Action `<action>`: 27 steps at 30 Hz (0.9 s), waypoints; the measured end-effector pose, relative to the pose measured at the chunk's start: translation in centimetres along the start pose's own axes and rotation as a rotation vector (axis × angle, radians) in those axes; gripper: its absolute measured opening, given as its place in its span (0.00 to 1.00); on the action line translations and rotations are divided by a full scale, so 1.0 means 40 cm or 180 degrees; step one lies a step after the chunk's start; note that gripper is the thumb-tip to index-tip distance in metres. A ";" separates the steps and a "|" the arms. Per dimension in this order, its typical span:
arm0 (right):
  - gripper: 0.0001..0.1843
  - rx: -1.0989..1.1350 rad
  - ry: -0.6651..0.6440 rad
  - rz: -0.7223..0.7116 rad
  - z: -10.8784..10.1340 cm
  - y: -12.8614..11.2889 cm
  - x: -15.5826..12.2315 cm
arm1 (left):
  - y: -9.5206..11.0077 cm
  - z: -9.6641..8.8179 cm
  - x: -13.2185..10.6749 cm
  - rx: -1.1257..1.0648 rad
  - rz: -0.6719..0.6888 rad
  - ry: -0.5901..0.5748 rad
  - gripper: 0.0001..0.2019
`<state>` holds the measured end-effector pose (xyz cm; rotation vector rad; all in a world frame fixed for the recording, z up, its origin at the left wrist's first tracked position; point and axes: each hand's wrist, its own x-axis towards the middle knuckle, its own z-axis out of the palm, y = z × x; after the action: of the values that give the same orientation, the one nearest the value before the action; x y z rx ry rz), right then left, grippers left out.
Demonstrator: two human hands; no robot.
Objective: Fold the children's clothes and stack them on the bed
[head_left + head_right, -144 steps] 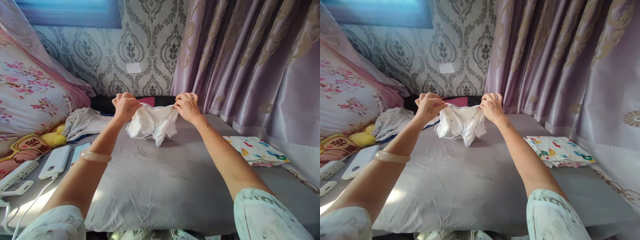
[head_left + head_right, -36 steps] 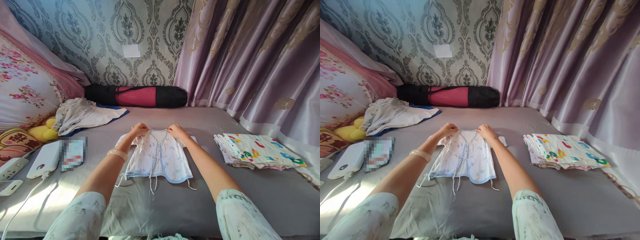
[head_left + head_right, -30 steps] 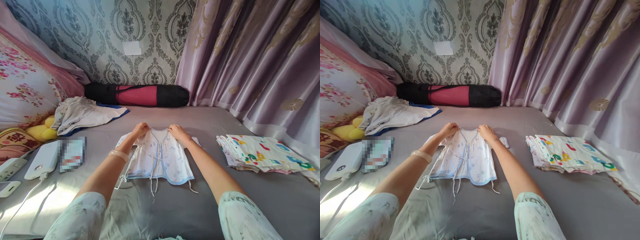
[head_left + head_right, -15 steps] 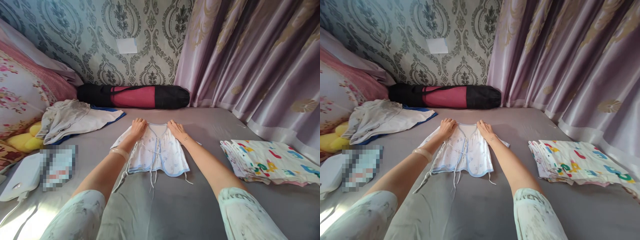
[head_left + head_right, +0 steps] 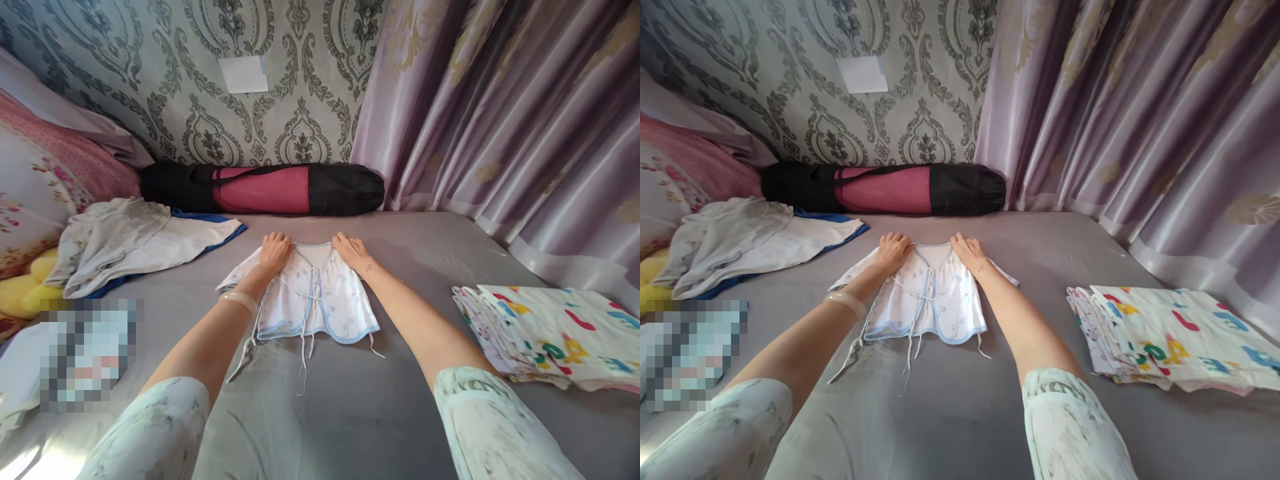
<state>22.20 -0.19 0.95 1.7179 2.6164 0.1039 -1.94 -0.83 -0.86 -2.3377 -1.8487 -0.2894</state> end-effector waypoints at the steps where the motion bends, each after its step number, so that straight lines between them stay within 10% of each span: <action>1: 0.17 0.0074 -0.0006 0.0020 0.002 0.002 0.002 | 0.000 0.001 0.000 -0.0018 -0.0029 -0.0064 0.17; 13: 0.17 0.2431 -0.0121 0.1335 -0.034 0.217 -0.145 | 0.086 -0.091 -0.004 -0.0575 -0.0148 -0.0364 0.14; 19: 0.12 0.1720 -0.0667 0.1559 -0.050 0.242 -0.297 | 0.225 -0.073 -0.003 -0.0865 0.0209 -0.0554 0.12; 27: 0.08 0.1440 -0.0844 0.1586 -0.051 0.209 -0.301 | 0.316 0.007 -0.023 -0.1106 0.0627 -0.0606 0.17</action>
<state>34.56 -8.02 3.14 2.2928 2.0777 -0.7106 10.17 -4.55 -1.31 -2.8488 -1.7432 -0.4045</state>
